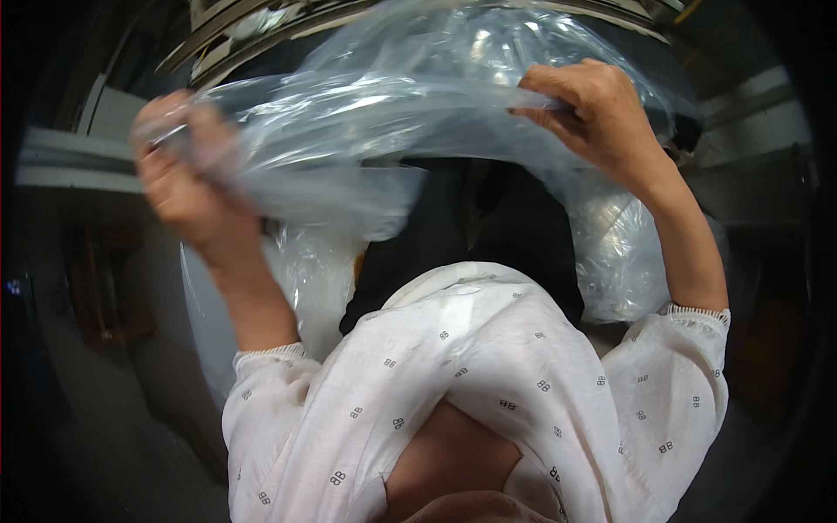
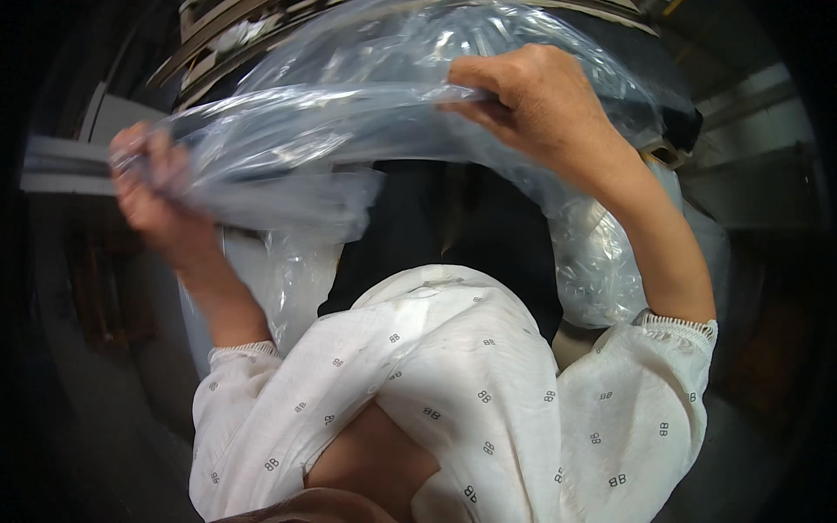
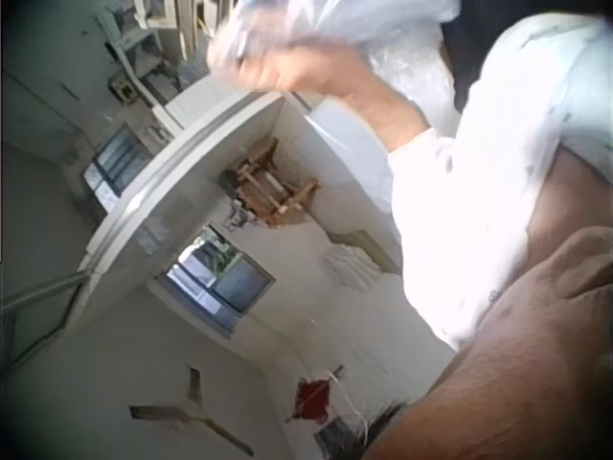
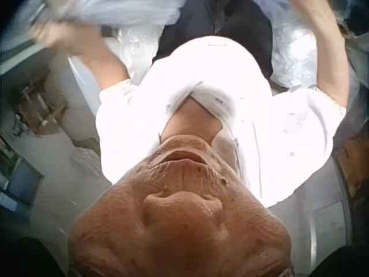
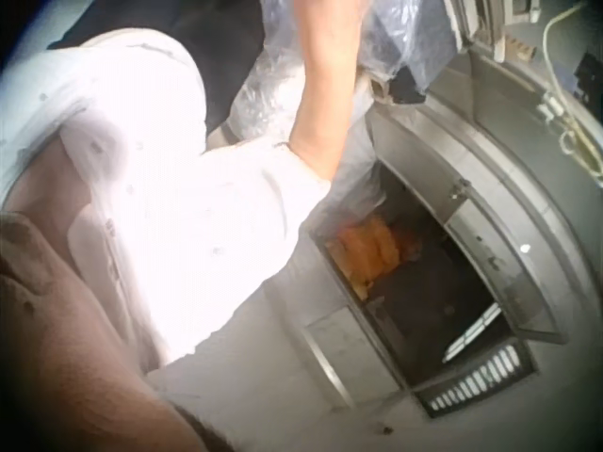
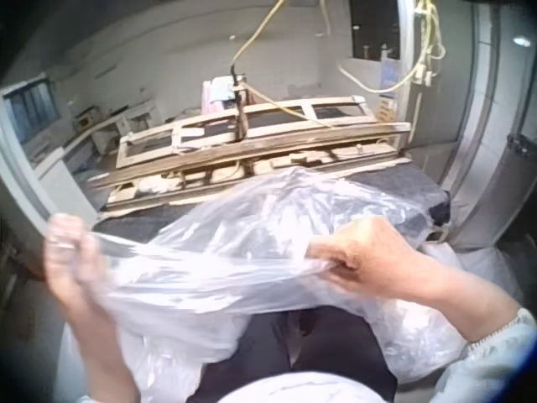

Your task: Wrapping a large curved industrial product with clear plastic film.

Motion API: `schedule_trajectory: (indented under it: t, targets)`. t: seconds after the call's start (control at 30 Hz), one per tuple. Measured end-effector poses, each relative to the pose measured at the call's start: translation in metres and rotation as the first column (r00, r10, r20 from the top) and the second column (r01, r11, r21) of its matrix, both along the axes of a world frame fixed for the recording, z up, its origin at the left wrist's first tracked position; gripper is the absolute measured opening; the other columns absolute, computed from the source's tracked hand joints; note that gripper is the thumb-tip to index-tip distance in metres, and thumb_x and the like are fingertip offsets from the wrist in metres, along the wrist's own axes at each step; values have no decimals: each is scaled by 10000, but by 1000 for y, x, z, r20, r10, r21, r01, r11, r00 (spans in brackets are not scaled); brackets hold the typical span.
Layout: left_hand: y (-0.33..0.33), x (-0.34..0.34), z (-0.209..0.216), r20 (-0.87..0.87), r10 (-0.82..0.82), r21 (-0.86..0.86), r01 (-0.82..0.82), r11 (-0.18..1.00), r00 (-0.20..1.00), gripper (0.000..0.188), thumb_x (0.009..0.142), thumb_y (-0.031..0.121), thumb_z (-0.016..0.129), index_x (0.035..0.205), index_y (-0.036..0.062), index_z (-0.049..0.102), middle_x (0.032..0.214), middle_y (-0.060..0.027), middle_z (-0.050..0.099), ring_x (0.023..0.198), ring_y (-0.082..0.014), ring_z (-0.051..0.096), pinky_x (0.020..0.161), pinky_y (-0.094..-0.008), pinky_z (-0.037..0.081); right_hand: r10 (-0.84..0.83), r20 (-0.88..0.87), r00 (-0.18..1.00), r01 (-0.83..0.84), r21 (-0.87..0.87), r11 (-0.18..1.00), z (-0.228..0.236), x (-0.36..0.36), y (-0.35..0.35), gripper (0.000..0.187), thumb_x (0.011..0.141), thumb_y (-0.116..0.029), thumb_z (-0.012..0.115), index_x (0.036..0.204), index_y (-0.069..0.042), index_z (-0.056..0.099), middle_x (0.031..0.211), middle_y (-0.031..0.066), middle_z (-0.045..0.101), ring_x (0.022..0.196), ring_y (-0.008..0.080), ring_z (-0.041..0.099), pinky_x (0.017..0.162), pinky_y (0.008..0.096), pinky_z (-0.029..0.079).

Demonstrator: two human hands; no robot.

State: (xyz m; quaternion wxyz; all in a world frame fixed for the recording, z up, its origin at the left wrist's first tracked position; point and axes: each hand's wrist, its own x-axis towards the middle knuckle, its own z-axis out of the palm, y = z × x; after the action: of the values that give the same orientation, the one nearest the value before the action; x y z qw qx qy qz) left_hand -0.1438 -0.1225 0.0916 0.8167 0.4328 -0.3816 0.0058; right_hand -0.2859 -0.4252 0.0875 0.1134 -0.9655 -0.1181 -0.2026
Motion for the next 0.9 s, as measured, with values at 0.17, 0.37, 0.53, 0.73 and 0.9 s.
schedule_trajectory:
  t: [0.17,0.37,0.53,0.73,0.9]
  targets:
    - [100,89,14,57,551,132,-553,823,833,121,894,84,474,994,28,512,807,-51,541,614,-78,452,509,-189,378,-95,-406,909,117,29,993,-36,-67,-60,238,702,-320,681,680,-102,588,562,96,537,543,273,543,516,360,415]
    - [183,230,-67,435,732,402,-841,363,524,186,895,145,508,1002,-7,503,875,-62,558,784,-120,515,725,-234,430,-696,-703,145,350,-621,701,-139,-304,-181,216,674,-326,685,728,-117,668,767,112,628,805,272,600,724,397,453]
    - [117,280,-159,468,663,524,-787,325,585,246,874,202,540,974,-22,531,904,-87,566,815,-156,526,738,-270,428,-888,-444,115,591,-688,421,-100,-404,-218,215,757,-260,622,860,-77,668,854,150,623,860,298,585,793,372,451]
    - [188,397,-180,622,662,528,-848,38,417,318,844,265,573,947,-35,589,903,-142,623,808,-203,581,753,-298,457,-94,-733,674,561,425,711,-124,-241,-103,730,686,-368,707,1295,-109,398,1315,108,421,1205,270,385,984,355,319]
    - [221,423,-180,687,608,499,-866,3,398,323,824,254,602,931,-50,592,912,-155,626,815,-233,590,760,-306,461,-109,-984,-144,308,-149,940,-230,-333,-83,373,696,-332,672,989,-107,621,950,138,624,896,304,591,768,398,459]
